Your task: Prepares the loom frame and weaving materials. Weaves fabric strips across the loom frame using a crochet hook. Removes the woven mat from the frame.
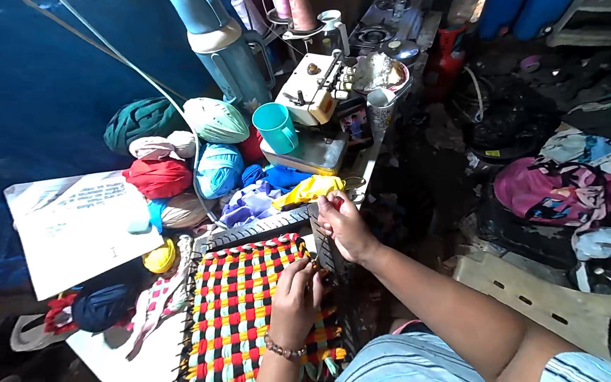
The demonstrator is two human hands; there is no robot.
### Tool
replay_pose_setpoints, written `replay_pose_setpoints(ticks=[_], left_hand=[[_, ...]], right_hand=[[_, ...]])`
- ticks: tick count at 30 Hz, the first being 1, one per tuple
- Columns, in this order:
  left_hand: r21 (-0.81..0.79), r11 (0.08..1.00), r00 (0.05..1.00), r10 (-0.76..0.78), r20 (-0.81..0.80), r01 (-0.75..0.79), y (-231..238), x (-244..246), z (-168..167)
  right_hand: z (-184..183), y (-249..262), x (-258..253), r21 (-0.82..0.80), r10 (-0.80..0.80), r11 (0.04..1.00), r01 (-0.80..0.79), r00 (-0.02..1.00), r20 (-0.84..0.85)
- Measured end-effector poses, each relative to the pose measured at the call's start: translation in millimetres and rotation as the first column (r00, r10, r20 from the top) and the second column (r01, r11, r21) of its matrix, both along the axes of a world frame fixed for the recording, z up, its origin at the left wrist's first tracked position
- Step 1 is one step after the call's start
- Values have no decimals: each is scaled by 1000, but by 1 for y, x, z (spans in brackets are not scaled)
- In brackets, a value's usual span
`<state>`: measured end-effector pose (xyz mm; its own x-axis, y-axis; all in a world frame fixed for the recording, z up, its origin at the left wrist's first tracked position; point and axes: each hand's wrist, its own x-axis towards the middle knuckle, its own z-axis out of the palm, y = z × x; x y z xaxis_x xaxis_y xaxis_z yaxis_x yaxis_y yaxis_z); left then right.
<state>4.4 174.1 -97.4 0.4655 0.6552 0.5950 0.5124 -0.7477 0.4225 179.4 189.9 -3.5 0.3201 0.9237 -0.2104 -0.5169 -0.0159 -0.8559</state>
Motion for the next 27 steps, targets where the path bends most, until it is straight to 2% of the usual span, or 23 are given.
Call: replay_pose_setpoints(ticks=[5,10,15,19,23,27], left_hand=[[-76,997,1000,-4,1,4,1,0,6],[-118,993,1000,-19,17,21,-1,-4,4],[-204,978,996,-18,90,37,1,-5,5],[-329,942,992,-32,124,71,2,-8,6],[-248,966,994,-57,91,78,1,-10,9],[-193,976,990,-74,123,97,0,-15,9]], right_hand=[[11,-19,-4,26,-40,999,44,993,-109],[1,-31,2,65,-54,996,69,976,-209],[-3,-32,3,62,-83,993,100,967,-239],[-6,-33,8,83,-16,996,38,967,-253],[-7,-32,18,54,48,998,-32,942,-333],[-14,-32,19,33,-7,999,29,852,-523]])
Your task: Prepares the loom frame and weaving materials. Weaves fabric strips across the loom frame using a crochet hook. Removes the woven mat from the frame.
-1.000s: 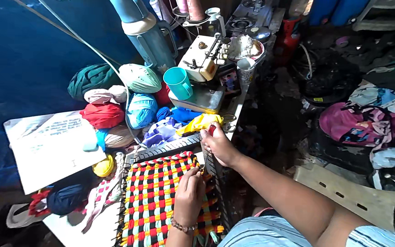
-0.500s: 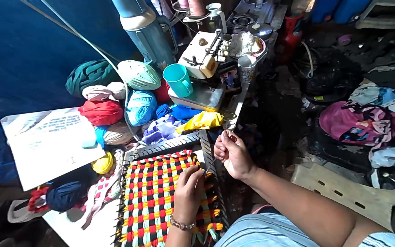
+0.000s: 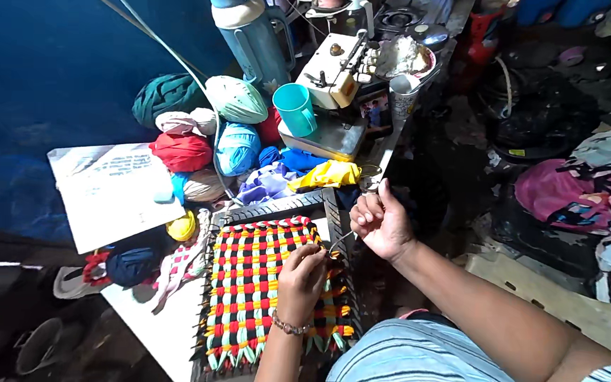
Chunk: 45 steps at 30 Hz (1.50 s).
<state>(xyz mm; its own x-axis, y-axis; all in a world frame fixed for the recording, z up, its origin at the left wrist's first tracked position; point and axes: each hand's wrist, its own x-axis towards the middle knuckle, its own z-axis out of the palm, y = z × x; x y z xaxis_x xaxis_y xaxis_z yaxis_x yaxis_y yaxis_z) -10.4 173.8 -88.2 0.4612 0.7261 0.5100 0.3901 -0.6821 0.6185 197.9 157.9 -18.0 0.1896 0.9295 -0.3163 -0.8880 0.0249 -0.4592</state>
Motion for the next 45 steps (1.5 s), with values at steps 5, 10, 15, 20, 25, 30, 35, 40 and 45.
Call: replay_pose_setpoints(ticks=[5,10,15,20,25,30,35,40,45], left_hand=[[-16,999,999,31,-16,-31,-6,4,0],[2,996,991,94,-97,-94,-11,14,0],[-14,991,980,129,-150,-133,-13,19,3],[-25,981,948,178,-265,-191,-15,24,17],[-58,981,893,143,-426,-185,-13,25,23],[-303,937,918,42,-395,-173,-12,24,32],[-377,907,923,30,-384,-186,-14,23,29],[-439,865,903,38,-428,-244,-18,29,37],[-447,857,858,-12,-514,-256,-15,34,47]], right_hand=[[-28,2,0,48,-72,996,78,990,-120],[-45,4,4,69,-74,994,83,989,-128],[-53,8,5,112,-33,993,45,994,-106],[-44,13,2,157,-32,987,44,997,-76],[-54,17,4,178,15,984,-1,997,-78],[-50,15,2,165,3,986,17,993,-121],[-54,13,3,172,19,985,0,994,-107],[-61,14,3,173,35,985,-20,996,-83],[-59,14,4,352,121,923,-155,986,118]])
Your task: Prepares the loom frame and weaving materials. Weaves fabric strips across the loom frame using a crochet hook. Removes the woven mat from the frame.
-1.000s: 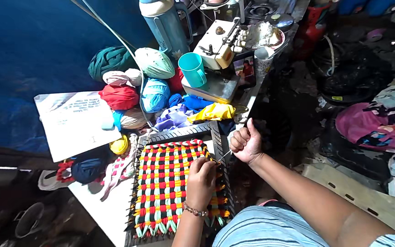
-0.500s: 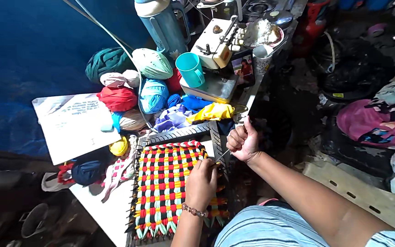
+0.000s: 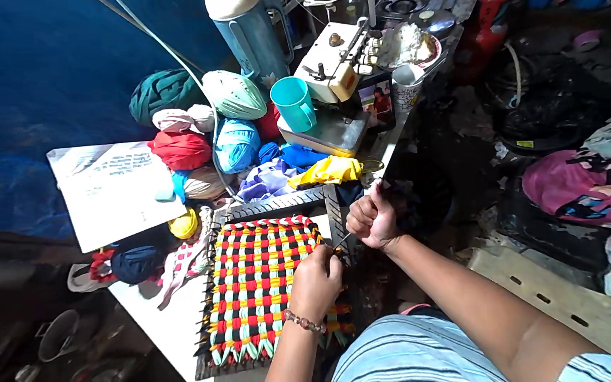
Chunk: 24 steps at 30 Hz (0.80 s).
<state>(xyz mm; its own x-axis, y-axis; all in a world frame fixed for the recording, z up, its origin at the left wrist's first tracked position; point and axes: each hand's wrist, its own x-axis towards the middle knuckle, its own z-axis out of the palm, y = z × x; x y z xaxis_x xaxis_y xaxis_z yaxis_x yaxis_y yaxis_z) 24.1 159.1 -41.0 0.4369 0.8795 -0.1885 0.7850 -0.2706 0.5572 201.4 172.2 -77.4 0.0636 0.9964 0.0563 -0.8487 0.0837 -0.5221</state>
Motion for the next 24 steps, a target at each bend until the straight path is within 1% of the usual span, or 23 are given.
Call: replay_pose_setpoints(ticks=[2,3,5,9,13,20,22,24], left_hand=[[-115,992,996,-57,-74,48,5,0,6],[-153,986,992,-81,-92,67,8,0,7],[-172,981,990,-107,-96,89,12,0,6],[-187,979,990,-100,-99,80,15,1,9],[-149,984,993,-103,-52,94,13,1,7],[-12,996,995,-84,50,85,7,0,-2],[-43,996,997,-75,36,77,7,0,-1],[-145,987,997,-57,46,63,13,-1,4]], right_hand=[[6,-1,2,131,23,990,-45,986,168],[10,-2,2,169,23,983,-66,969,244],[18,-6,2,191,40,976,-103,950,309],[35,-10,-3,77,27,995,-55,944,329],[59,-11,-10,32,32,998,-53,888,459],[91,-5,-23,-55,70,997,-46,791,608],[91,1,-25,-117,100,993,-33,769,631],[85,8,-23,-145,109,989,-23,774,623]])
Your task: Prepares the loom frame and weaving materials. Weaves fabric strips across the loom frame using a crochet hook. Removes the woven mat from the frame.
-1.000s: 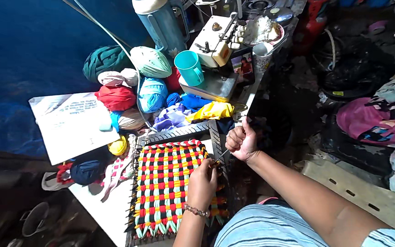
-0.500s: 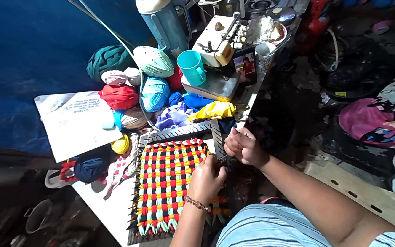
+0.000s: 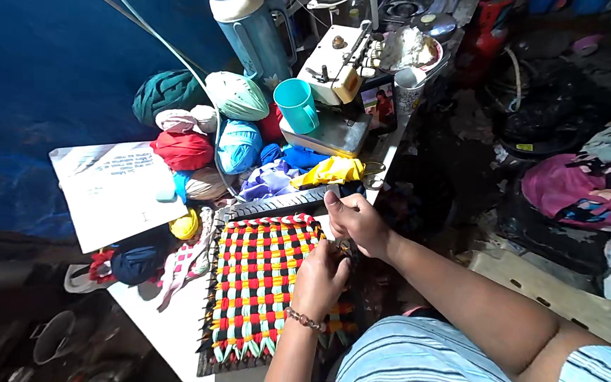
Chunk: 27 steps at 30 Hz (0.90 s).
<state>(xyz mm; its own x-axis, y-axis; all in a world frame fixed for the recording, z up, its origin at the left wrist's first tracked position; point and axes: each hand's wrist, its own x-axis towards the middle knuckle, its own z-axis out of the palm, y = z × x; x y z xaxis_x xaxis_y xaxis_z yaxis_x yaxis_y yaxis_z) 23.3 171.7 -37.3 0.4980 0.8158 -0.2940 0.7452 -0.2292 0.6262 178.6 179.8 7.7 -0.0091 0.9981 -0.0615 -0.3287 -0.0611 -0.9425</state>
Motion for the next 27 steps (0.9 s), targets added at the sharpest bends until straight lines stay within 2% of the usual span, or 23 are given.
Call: replay_pose_setpoints(ticks=[3,5,6,8,10,15,18,21,24,27], left_hand=[[-247,969,999,-13,38,22,16,-8,10],[-287,958,999,-25,30,32,23,-10,15],[-257,966,1000,-24,6,25,23,-9,17],[-99,995,1000,12,-8,-12,15,-5,18],[60,995,995,79,61,-82,6,-3,13],[194,971,978,105,180,-140,-5,-7,5],[441,889,973,23,231,-126,-12,-7,-10],[630,769,978,-33,204,-105,-17,-6,-24],[691,712,980,-22,196,-122,-22,-5,-31],[716,683,975,-22,221,-146,-23,-6,-37]], right_hand=[[-11,3,8,30,30,999,-30,1000,5],[-12,4,13,58,71,996,-72,997,15],[-12,4,14,72,87,993,-89,996,38],[-11,3,15,89,94,991,-105,989,112],[-9,3,15,77,90,991,-107,977,193],[-1,6,11,28,135,987,-155,925,356],[8,8,4,-26,152,987,-158,875,460],[20,8,-5,-107,119,992,-72,826,551],[23,10,-15,-158,38,985,75,792,610],[23,13,-18,-167,-4,976,142,773,634]])
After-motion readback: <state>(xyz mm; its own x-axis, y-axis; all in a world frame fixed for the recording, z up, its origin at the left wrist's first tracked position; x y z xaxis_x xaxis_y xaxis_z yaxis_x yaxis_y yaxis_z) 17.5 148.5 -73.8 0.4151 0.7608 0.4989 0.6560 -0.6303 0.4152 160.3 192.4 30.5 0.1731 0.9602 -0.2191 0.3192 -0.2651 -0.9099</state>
